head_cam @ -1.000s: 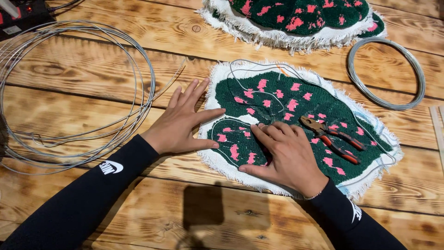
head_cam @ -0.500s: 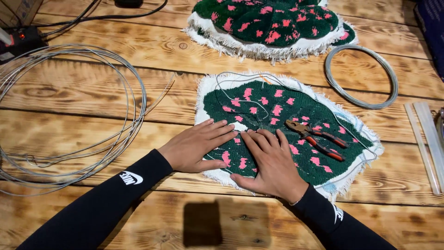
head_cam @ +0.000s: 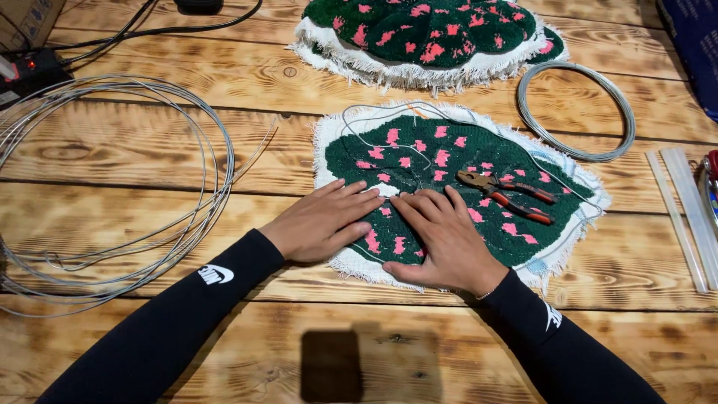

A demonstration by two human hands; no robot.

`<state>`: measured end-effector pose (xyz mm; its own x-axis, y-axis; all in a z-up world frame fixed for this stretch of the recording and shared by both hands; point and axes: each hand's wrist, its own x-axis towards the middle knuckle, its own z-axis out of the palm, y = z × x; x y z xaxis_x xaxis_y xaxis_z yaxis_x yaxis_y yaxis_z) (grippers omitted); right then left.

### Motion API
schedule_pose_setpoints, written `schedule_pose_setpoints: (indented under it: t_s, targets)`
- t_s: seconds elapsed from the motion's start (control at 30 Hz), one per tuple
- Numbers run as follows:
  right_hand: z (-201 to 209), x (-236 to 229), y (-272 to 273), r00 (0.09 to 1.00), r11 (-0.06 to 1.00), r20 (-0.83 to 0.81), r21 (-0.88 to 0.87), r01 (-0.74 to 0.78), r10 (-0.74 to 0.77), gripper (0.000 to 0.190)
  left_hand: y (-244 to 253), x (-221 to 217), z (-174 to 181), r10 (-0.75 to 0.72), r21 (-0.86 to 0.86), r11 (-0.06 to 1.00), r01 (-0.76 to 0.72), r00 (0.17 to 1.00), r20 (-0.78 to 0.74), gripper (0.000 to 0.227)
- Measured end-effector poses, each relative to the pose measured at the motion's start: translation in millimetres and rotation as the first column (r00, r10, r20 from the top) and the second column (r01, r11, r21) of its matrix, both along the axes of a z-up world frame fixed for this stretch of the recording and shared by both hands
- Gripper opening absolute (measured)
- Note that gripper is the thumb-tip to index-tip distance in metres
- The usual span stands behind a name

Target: Crafting or repairing a leaf-shaped decorative rug using pliers and wire on a wooden table.

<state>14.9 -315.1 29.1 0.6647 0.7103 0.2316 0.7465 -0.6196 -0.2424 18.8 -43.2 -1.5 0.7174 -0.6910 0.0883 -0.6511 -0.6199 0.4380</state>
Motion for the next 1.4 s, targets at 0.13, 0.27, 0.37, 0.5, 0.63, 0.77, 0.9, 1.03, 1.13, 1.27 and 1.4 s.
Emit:
schedule_pose_setpoints:
  t_s: [0.13, 0.27, 0.37, 0.5, 0.63, 0.77, 0.9, 1.03, 1.13, 1.27, 1.4]
  targets:
    - [3, -2, 1, 1.000, 1.000, -0.009, -0.015, 0.005, -0.005, 0.099, -2, 14, 13, -0.001, 0.033, 0.999, 0.002, 1.000, -0.014, 0.053]
    - [4, -5, 3, 1.000, 1.000, 0.010, -0.007, 0.001, -0.001, 0.098, -1, 21, 0, -0.081, -0.003, 0.997, 0.081, 0.996, 0.027, 0.051]
    - [10, -14, 8, 1.000, 0.999, 0.027, 0.046, -0.006, 0.005, 0.092, 1, 23, -8, -0.107, 0.001, 0.994, 0.107, 0.992, 0.071, 0.052]
    - [9, -32, 17, 0.996, 0.987, 0.015, 0.135, -0.091, 0.089, 0.053, 0, 22, -11, -0.101, 0.026, 0.995, 0.099, 0.991, 0.090, 0.049]
    - [10, -44, 28, 0.990, 0.991, -0.107, 0.103, -0.082, 0.093, 0.032, -1, 22, -11, -0.098, 0.042, 0.995, 0.095, 0.991, 0.094, 0.049]
    - [6, -50, 31, 0.982, 0.982, -0.164, 0.174, -0.068, 0.097, 0.029, 1, 24, -13, -0.109, 0.010, 0.994, 0.108, 0.992, 0.071, 0.050]
    - [10, -52, 36, 0.981, 0.977, -0.183, 0.209, -0.030, 0.069, 0.027, 5, 35, -5, -0.128, -0.090, 0.989, 0.117, 0.984, -0.127, 0.055]
    - [10, -53, 36, 0.976, 0.984, -0.214, 0.175, -0.008, 0.046, 0.026, 6, 47, 9, -0.138, 0.007, 0.990, 0.140, 0.982, -0.127, 0.059]
    - [10, -55, 36, 0.979, 0.979, -0.199, 0.202, -0.002, 0.043, 0.026, 7, 55, 12, -0.133, 0.042, 0.989, 0.142, 0.976, -0.175, 0.058]
    - [15, -60, 37, 0.978, 0.982, -0.209, 0.183, 0.041, -0.002, 0.028, 7, 61, 7, -0.176, -0.019, 0.984, 0.176, 0.961, -0.212, 0.056]
    - [12, -57, 20, 0.979, 0.975, -0.179, 0.183, 0.127, -0.094, 0.039, 9, 52, 13, -0.179, 0.020, 0.983, 0.183, 0.974, -0.138, 0.058]
